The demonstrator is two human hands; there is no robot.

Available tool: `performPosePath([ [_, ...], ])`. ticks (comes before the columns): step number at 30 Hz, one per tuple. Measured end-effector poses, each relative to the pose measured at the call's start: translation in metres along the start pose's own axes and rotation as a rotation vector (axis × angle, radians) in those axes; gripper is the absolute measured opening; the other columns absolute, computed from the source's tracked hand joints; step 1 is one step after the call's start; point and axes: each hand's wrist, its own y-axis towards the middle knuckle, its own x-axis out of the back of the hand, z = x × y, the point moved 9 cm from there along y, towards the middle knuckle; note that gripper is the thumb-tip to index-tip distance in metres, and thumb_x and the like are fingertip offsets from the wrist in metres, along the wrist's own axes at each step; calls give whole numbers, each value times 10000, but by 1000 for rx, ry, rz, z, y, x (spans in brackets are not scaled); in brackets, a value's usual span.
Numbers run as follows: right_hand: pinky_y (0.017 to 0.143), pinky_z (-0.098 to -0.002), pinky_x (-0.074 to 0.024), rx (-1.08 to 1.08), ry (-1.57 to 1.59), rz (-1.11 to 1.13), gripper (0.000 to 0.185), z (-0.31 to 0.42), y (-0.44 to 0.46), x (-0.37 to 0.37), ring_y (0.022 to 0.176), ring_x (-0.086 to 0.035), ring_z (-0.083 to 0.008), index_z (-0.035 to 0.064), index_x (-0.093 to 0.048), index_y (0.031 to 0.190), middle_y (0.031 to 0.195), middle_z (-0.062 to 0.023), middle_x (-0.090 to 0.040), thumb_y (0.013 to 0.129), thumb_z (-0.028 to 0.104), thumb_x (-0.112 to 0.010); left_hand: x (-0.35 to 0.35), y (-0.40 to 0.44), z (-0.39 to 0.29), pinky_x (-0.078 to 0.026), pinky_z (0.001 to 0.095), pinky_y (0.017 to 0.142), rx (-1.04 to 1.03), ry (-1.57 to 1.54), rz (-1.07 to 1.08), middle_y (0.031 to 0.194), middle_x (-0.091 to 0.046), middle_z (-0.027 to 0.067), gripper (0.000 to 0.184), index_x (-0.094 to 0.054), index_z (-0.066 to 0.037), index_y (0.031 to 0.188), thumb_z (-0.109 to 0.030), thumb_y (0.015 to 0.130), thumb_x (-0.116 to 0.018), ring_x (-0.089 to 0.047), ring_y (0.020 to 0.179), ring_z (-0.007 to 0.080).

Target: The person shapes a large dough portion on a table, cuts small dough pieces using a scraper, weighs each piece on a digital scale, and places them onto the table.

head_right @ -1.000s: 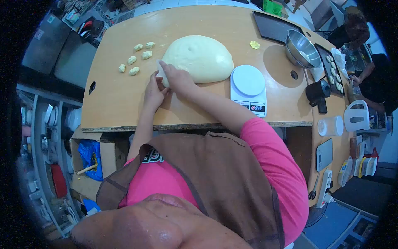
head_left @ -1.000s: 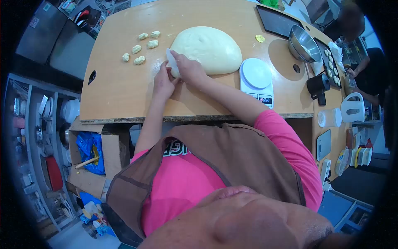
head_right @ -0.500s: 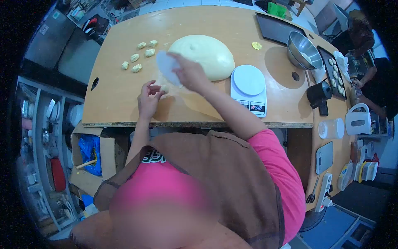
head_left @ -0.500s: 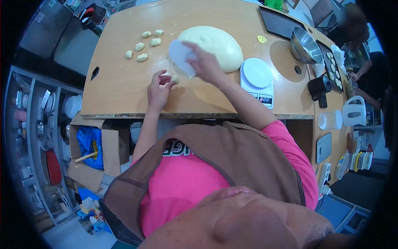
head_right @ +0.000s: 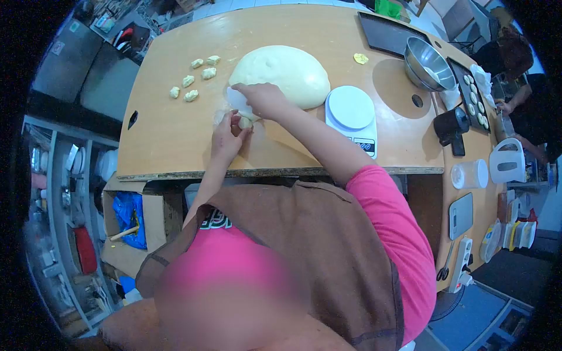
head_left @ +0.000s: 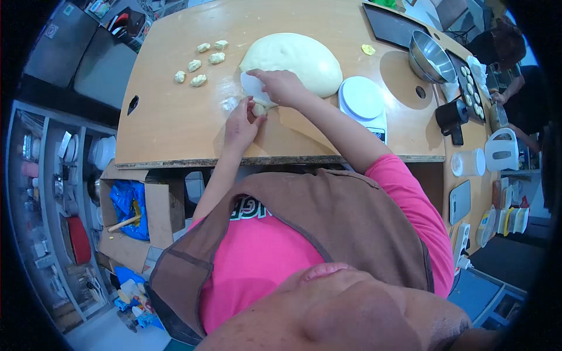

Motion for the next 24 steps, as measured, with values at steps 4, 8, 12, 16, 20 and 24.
performPosePath([
  [4, 726, -427, -528, -52, -3, -99, 603, 5, -18, -8, 860, -673, -306, 183, -439, 1391, 992, -133, -682, 826, 55, -608, -5, -6, 5, -499, 403, 873, -5, -28, -3, 1099, -647, 157, 585, -507, -39, 1257, -164, 754, -779, -628, 1015, 320],
  [8, 708, -451, -522, -31, 149, -377, 633, 14, -56, -8, 860, -661, -341, 177, -419, 1400, 989, -155, -665, 821, 65, -649, 0, -11, -5, -498, 407, 873, -153, -6, -62, 1091, -648, 162, 584, -513, -35, 1247, -177, 750, -783, -626, 1013, 329],
  [12, 704, -457, -516, 11, 332, -571, 583, -3, -72, 8, 842, -647, -367, 166, -444, 1385, 985, -173, -653, 844, 76, -640, -2, -6, 4, -497, 406, 873, -34, 6, -8, 1077, -652, 150, 583, -517, -40, 1247, -185, 750, -785, -626, 1003, 327],
  [16, 701, -454, -515, 55, 328, -562, 540, -8, -74, 9, 830, -643, -370, 162, -469, 1371, 1008, -189, -647, 861, 79, -626, 3, -6, 2, -495, 404, 877, -51, -44, -28, 1069, -652, 140, 590, -517, -44, 1251, -189, 748, -789, -626, 1002, 317],
  [20, 686, -454, -519, 24, 298, -428, 527, -5, -59, -4, 830, -645, -394, 184, -433, 1390, 1039, -185, -659, 897, 118, -608, 2, -3, 6, -494, 400, 882, -1, -30, -28, 1080, -647, 134, 607, -502, -56, 1271, -184, 750, -786, -623, 1015, 305],
  [24, 691, -463, -522, 59, 258, -464, 523, 9, -44, 7, 824, -648, -379, 202, -432, 1389, 1018, -179, -663, 898, 132, -600, 4, -2, 4, -494, 399, 888, 15, -8, -21, 1091, -644, 134, 632, -484, -63, 1293, -171, 748, -786, -621, 1023, 303],
])
